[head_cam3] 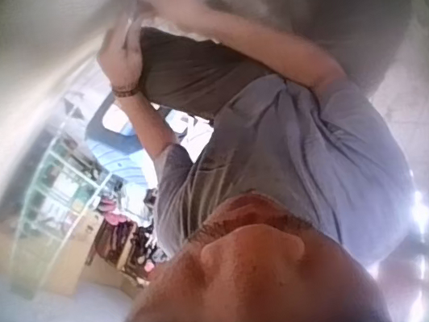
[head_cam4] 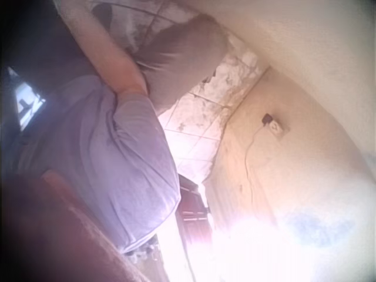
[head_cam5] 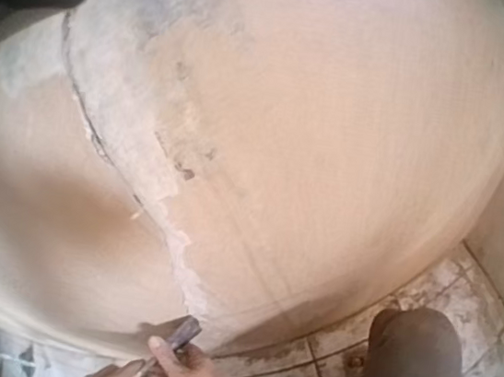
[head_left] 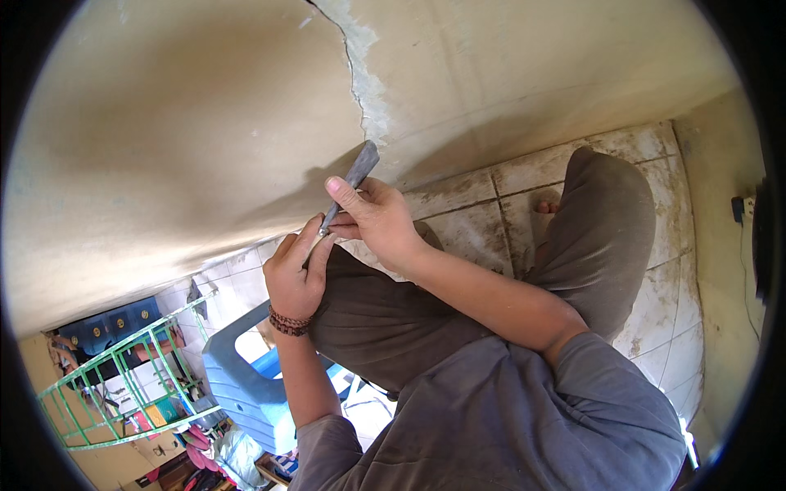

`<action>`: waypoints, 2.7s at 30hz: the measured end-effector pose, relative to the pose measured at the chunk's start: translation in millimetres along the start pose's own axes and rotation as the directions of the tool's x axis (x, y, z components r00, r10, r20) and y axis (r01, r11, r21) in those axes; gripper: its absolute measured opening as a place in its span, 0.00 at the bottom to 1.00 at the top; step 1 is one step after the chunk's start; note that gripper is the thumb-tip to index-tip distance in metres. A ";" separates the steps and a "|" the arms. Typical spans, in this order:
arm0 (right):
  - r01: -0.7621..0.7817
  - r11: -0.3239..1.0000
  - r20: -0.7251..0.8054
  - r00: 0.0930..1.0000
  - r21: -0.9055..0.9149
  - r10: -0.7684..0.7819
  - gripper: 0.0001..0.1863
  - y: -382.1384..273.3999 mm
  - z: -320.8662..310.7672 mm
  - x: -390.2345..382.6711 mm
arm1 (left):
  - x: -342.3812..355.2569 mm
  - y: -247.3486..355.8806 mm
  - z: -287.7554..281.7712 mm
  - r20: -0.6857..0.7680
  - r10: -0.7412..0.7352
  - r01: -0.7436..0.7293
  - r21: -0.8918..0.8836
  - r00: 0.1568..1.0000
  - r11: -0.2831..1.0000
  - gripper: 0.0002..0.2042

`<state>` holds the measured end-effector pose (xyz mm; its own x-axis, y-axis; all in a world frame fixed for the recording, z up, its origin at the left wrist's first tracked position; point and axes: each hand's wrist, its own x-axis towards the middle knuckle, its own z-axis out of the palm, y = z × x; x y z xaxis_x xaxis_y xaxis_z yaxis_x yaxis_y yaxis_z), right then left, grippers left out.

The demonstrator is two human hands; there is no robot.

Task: The person sits on the floor and uses a putty knife to scrape and smooth a crack in the ceiling. They repeatedly apply and smooth material along the crack line, working from one section to another.

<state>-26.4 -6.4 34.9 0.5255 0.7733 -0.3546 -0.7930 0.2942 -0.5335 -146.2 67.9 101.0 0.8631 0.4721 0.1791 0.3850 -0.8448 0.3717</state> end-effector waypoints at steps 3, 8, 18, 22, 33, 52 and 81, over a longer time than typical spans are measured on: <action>0.018 1.000 -0.007 1.000 -0.020 -0.018 0.29 0.5 0.0 -0.8 | 4.4 0.7 -2.5 0.053 -0.054 0.053 0.010 0.997 0.999 0.14; 0.022 1.000 -0.064 0.998 -0.001 -0.022 0.28 5.0 3.9 2.5 | 6.5 -1.7 -2.1 0.030 -0.012 0.012 0.002 0.999 1.000 0.13; 0.024 0.998 -0.065 0.997 -0.066 -0.029 0.28 0.2 -3.1 2.4 | 8.8 -8.9 5.7 -0.025 0.075 -0.076 -0.063 0.997 0.995 0.13; -0.001 0.997 -0.020 1.000 -0.072 0.000 0.27 -4.7 -3.5 -2.2 | 10.5 -8.2 5.8 0.036 -0.017 0.021 -0.099 0.999 0.995 0.13; -0.019 0.998 -0.018 1.000 -0.053 0.018 0.28 -5.0 -0.3 -2.7 | 10.0 -0.8 -2.6 0.047 -0.025 0.030 -0.095 0.999 0.995 0.13; -0.038 0.998 -0.017 0.999 -0.044 0.038 0.28 1.4 5.8 -6.9 | 6.0 9.8 -8.5 0.028 -0.049 0.052 -0.131 0.998 0.990 0.12; 0.134 0.988 -0.101 0.985 -0.070 -0.141 0.27 -7.5 -7.2 -2.0 | 17.7 17.0 9.5 0.059 -0.119 0.121 -0.041 0.991 0.992 0.11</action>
<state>-19.3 -14.1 34.0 0.6602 0.6636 -0.3518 -0.6918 0.3548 -0.6289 -121.2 59.5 101.8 0.8291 0.5534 0.0796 0.4732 -0.7704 0.4273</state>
